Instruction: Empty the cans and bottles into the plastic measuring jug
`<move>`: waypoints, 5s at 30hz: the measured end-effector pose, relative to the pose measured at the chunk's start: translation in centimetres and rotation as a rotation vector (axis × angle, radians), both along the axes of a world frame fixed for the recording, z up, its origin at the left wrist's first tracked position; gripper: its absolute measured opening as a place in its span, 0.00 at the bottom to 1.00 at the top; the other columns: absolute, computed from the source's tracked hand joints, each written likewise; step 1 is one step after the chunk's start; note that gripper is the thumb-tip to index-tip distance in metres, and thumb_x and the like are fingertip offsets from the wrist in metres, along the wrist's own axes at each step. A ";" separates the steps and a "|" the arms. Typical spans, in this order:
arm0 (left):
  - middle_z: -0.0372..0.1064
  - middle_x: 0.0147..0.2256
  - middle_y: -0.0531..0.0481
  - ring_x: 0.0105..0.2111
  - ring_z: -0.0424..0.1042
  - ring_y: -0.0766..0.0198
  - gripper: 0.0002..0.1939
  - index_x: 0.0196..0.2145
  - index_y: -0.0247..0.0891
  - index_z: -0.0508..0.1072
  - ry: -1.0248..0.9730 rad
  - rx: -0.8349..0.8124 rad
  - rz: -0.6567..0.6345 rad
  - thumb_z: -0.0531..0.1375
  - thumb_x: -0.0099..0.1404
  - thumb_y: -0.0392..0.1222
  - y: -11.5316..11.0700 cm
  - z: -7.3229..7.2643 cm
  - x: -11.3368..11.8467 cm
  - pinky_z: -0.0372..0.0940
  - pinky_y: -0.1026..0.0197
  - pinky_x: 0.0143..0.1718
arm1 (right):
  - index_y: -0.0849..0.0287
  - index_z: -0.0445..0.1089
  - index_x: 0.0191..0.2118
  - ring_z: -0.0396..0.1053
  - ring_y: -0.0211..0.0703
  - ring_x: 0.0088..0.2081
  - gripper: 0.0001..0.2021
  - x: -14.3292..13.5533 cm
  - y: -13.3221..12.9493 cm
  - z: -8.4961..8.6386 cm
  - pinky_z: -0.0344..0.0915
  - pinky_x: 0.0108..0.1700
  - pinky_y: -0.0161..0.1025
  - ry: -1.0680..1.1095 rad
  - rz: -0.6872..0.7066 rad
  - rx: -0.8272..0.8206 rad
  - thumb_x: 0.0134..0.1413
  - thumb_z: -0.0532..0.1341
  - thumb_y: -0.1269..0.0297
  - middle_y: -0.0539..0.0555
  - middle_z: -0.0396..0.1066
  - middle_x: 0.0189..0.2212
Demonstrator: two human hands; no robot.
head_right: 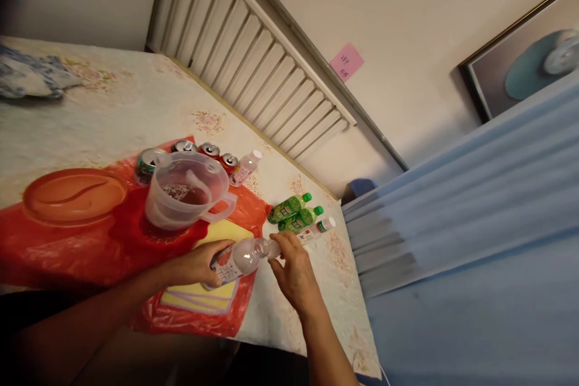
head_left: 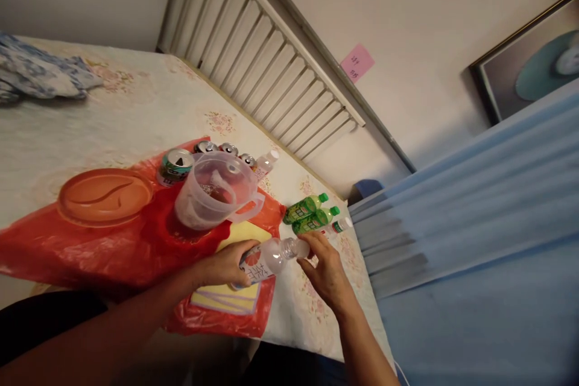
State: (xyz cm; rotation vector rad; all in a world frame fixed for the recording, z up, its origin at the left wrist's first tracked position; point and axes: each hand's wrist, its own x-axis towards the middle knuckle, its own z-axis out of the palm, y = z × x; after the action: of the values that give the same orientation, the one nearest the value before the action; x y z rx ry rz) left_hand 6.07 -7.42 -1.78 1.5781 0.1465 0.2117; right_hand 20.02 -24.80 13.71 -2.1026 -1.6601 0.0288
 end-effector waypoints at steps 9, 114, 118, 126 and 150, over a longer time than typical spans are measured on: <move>0.72 0.47 0.49 0.43 0.73 0.54 0.39 0.55 0.41 0.67 -0.009 -0.015 -0.022 0.63 0.42 0.32 0.1 -0.3 0.4 0.69 0.62 0.35 | 0.53 0.74 0.46 0.72 0.47 0.44 0.12 0.3 1.4 1.6 0.72 0.46 0.44 0.253 0.092 0.017 0.57 0.66 0.58 0.55 0.74 0.44; 0.75 0.46 0.41 0.48 0.72 0.50 0.17 0.46 0.39 0.75 0.170 1.299 0.521 0.51 0.64 0.38 -2.3 -7.0 0.8 0.65 0.49 0.53 | 0.60 0.74 0.38 0.74 0.50 0.34 0.19 19.5 -13.2 -13.9 0.67 0.37 0.40 0.448 -0.906 0.551 0.39 0.65 0.56 0.57 0.79 0.34; 0.74 0.47 0.41 0.49 0.72 0.50 0.17 0.46 0.38 0.75 0.191 1.321 0.518 0.51 0.65 0.37 -2.5 -6.8 0.8 0.65 0.48 0.53 | 0.61 0.74 0.38 0.74 0.49 0.35 0.19 21.5 -11.8 -13.8 0.66 0.38 0.39 0.450 -0.872 0.552 0.38 0.65 0.56 0.57 0.79 0.35; 0.74 0.48 0.42 0.50 0.71 0.51 0.17 0.46 0.40 0.75 0.215 1.317 0.536 0.51 0.64 0.38 -2.6 -6.9 0.7 0.63 0.49 0.56 | 0.63 0.74 0.42 0.73 0.49 0.36 0.22 23.5 -10.0 -14.0 0.67 0.40 0.40 0.473 -0.790 0.585 0.38 0.65 0.57 0.59 0.78 0.38; 0.74 0.48 0.41 0.49 0.71 0.50 0.17 0.47 0.38 0.75 0.205 1.308 0.537 0.50 0.65 0.37 -2.7 -6.8 0.6 0.64 0.48 0.54 | 0.61 0.71 0.40 0.73 0.46 0.36 0.24 24.1 -8.6 -20.8 0.66 0.38 0.37 0.558 -0.810 0.580 0.37 0.70 0.51 0.56 0.78 0.37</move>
State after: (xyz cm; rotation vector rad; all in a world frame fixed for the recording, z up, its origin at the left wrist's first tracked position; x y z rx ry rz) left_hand 6.67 -10.13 -8.55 2.8401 0.6978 0.6498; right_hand 44.14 -33.41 -7.04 -1.9004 -0.3687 -0.1013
